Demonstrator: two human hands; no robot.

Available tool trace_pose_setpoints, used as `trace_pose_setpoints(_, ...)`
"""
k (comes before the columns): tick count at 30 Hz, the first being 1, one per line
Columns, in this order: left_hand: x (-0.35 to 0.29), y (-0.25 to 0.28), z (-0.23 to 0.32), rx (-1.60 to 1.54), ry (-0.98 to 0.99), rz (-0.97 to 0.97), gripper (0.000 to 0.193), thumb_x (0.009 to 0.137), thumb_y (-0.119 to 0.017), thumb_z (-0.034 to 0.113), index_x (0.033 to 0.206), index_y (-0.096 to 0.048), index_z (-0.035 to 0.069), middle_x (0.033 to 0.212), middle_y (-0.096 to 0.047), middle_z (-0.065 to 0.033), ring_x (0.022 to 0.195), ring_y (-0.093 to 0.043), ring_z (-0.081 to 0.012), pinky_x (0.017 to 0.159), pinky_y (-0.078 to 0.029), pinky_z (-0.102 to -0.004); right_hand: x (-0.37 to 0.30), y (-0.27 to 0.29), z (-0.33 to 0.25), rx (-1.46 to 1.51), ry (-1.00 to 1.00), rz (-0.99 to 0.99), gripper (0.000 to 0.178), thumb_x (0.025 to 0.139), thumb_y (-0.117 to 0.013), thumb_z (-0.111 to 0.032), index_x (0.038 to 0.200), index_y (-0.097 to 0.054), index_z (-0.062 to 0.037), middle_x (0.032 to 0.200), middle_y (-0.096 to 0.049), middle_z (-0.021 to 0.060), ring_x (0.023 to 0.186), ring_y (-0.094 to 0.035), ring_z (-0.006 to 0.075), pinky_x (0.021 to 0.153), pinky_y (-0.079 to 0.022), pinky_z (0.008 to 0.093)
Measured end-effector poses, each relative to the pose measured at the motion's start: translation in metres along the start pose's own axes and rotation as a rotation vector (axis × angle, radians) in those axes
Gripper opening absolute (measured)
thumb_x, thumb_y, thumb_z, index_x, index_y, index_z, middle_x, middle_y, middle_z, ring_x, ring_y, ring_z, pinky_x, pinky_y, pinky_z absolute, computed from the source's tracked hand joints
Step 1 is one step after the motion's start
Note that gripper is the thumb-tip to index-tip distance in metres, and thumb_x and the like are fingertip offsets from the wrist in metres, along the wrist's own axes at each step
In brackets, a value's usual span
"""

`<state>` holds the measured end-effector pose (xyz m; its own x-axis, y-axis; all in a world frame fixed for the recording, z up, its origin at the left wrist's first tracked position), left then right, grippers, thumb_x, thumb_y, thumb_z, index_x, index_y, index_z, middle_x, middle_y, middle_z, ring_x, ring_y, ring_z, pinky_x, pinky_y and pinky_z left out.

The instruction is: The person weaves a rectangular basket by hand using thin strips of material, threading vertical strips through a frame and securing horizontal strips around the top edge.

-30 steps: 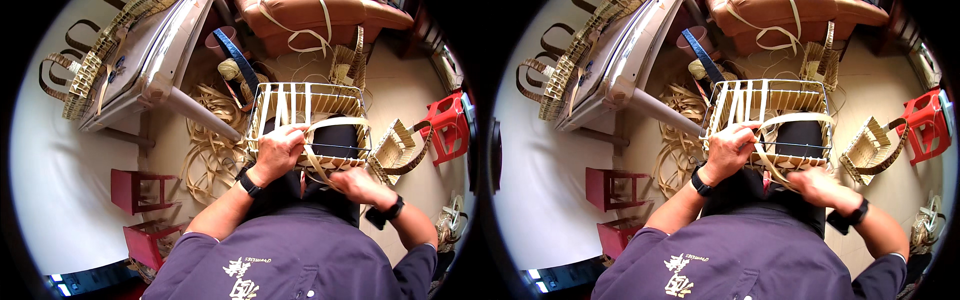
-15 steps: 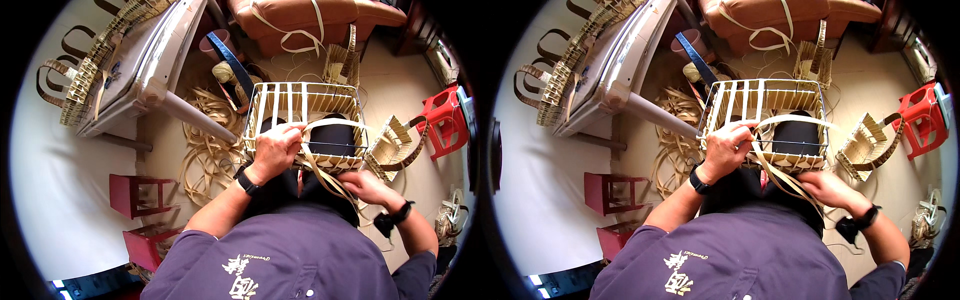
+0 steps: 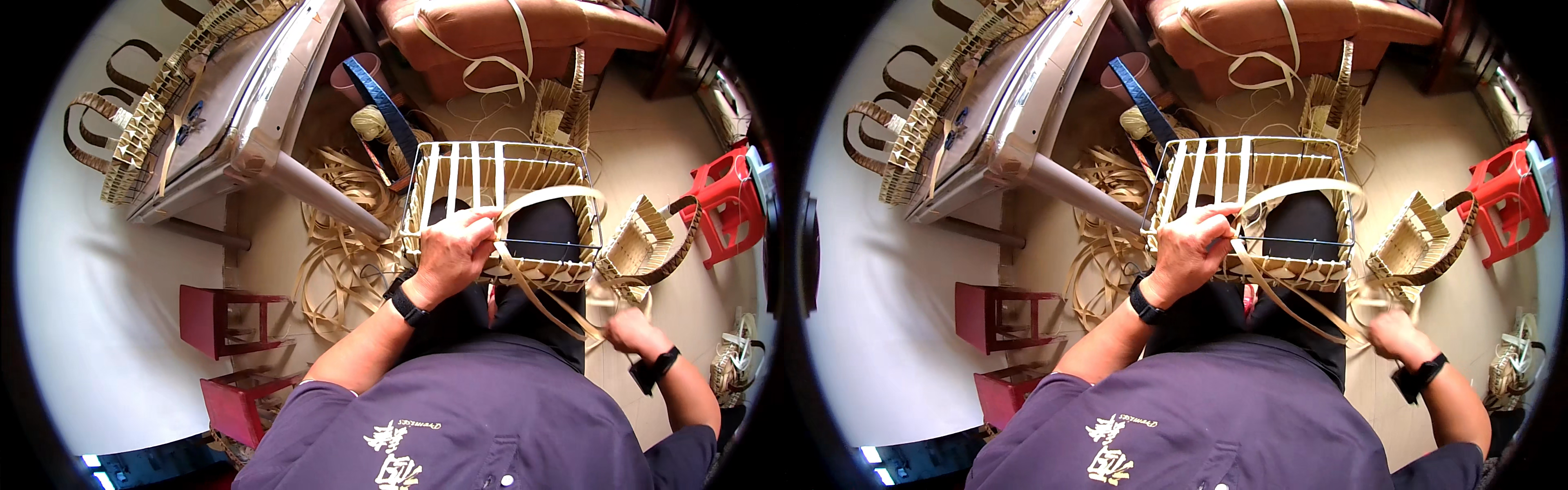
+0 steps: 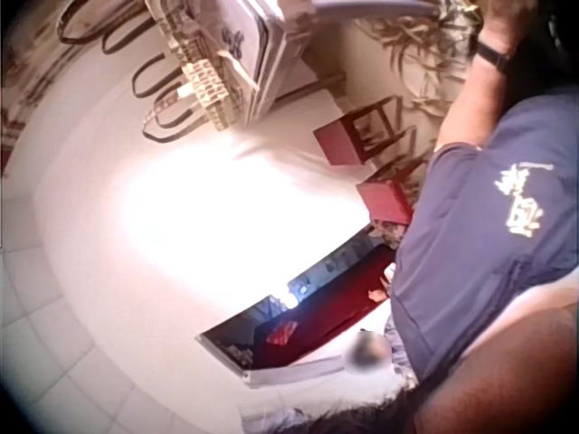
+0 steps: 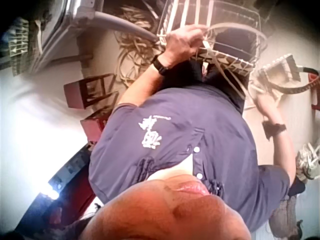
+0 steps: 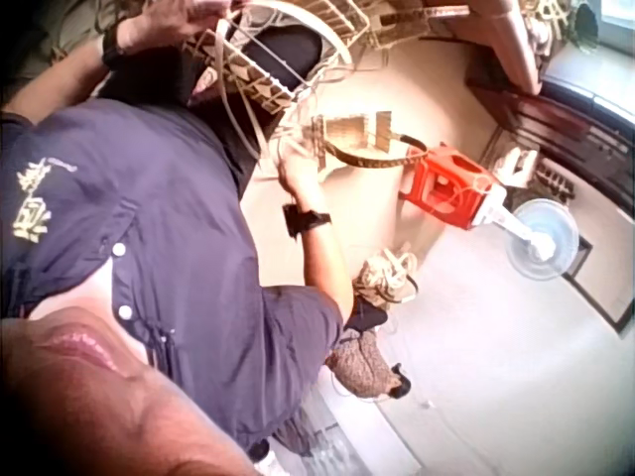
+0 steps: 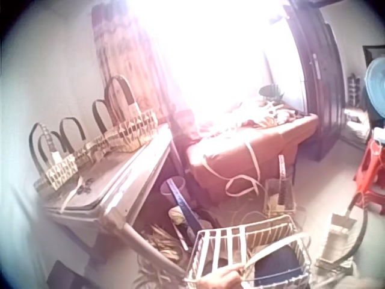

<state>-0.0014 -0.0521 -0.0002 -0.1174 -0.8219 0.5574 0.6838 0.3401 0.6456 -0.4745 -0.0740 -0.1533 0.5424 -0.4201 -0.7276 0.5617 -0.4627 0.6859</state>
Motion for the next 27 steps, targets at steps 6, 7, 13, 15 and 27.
trace_pose_setpoints(6, 0.0, -0.005, 0.002, -0.042, 0.011, -0.025, 0.006, 0.092, -0.077, 0.01, 0.096, -0.074, 0.008, 0.129, -0.082, -0.0071, 0.103, -0.079, -0.0319, 0.084, -0.064, -0.0433, -0.126, -0.185, 0.083, -0.153, -0.272, -0.487, 0.026, 0.096, -0.075, -0.032, 0.108, -0.088, -0.0126, 0.11, -0.085, 0.0123, 0.101, -0.081, 0.0338, 0.092, -0.063, 0.0445)
trace_pose_setpoints(7, -0.002, 0.0, 0.002, -0.028, 0.036, -0.033, 0.005, 0.092, -0.077, 0.01, 0.095, -0.074, 0.009, 0.129, -0.082, -0.0066, 0.102, -0.079, -0.0317, 0.084, -0.064, -0.0431, -0.099, -0.135, 0.064, -0.158, -0.256, -0.485, 0.026, 0.096, -0.075, -0.032, 0.108, -0.088, -0.0126, 0.11, -0.085, 0.0123, 0.101, -0.081, 0.0338, 0.092, -0.063, 0.0445)
trace_pose_setpoints(13, 0.001, -0.001, 0.004, -0.009, 0.052, -0.05, 0.005, 0.092, -0.077, 0.01, 0.093, -0.073, 0.008, 0.128, -0.082, -0.0065, 0.101, -0.079, -0.0318, 0.084, -0.064, -0.0432, 0.008, 0.171, -0.093, 0.845, 0.25, 0.505, 0.029, 0.11, -0.068, -0.022, 0.125, -0.076, 0.0012, 0.111, -0.078, 0.024, 0.103, -0.076, 0.0422, 0.092, -0.06, 0.0518)
trace_pose_setpoints(15, 0.0, 0.0, 0.001, -0.011, 0.045, -0.045, 0.005, 0.091, -0.077, 0.01, 0.093, -0.073, 0.008, 0.129, -0.082, -0.007, 0.102, -0.079, -0.0324, 0.084, -0.063, -0.0435, 0.039, 0.212, -0.123, 0.914, 0.231, 0.362, 0.034, 0.11, -0.067, -0.024, 0.133, -0.073, 0.0001, 0.117, -0.078, 0.0248, 0.11, -0.075, 0.043, 0.097, -0.059, 0.0486)
trace_pose_setpoints(27, -0.003, 0.006, 0.004, 0.007, 0.061, -0.043, 0.007, 0.092, -0.077, 0.011, 0.097, -0.074, 0.008, 0.128, -0.082, -0.0074, 0.103, -0.079, -0.0328, 0.084, -0.064, -0.0434, 0.02, 0.093, -0.054, 0.656, 0.035, 0.285, 0.016, 0.098, -0.07, -0.019, 0.099, -0.08, -0.0062, 0.092, -0.077, 0.0206, 0.092, -0.076, 0.0372, 0.082, -0.058, 0.0513)
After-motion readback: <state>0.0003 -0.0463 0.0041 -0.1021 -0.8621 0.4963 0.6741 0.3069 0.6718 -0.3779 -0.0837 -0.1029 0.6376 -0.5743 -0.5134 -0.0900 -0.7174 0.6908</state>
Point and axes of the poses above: each hand's wrist, its own x-axis towards the middle knuckle, its own y-axis out of the back of the hand, z = x × y, the point moved 3 cm from there along x, towards the middle knuckle
